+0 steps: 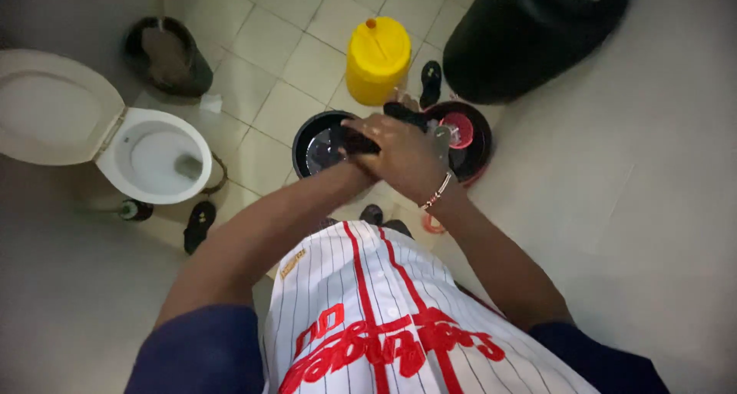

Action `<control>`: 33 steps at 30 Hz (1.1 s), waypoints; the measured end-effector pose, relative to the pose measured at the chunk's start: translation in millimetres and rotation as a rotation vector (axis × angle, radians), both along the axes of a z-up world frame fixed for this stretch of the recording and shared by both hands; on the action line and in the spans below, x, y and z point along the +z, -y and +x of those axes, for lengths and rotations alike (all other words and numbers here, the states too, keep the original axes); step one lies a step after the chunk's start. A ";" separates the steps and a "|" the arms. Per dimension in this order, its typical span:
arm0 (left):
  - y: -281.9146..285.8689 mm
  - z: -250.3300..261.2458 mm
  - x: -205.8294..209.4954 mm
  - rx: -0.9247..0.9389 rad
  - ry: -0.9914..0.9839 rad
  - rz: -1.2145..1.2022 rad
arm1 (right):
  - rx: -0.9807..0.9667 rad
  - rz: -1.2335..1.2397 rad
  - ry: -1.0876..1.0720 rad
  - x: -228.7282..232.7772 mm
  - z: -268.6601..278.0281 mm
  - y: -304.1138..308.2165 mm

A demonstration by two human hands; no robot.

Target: Hand washing a black garment in a bucket of water.

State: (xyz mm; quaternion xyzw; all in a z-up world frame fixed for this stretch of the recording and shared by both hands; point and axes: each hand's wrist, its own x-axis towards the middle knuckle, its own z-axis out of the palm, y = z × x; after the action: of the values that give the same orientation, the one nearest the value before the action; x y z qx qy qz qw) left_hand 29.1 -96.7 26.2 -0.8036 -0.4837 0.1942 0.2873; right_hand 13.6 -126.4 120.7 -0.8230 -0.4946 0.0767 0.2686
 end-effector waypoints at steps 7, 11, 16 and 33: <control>-41.7 -21.5 -51.9 -1.309 0.498 -0.651 | -0.063 0.103 0.083 -66.6 101.4 62.2; -42.0 -46.9 71.8 -1.337 0.544 -0.727 | -0.331 0.002 0.024 -92.2 149.1 109.7; -29.4 -53.2 55.7 -0.285 1.451 -2.197 | -0.598 0.735 -0.857 -27.9 116.3 95.0; -21.7 -24.0 16.1 0.161 2.237 -2.362 | -0.195 0.622 -0.015 -19.4 49.6 24.0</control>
State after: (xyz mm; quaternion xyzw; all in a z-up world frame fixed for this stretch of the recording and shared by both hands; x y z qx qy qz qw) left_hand 5.1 -75.0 42.3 0.2706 0.0681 0.1979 0.9397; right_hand 63.2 -150.4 101.2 -0.7445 -0.4110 -0.0982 0.5169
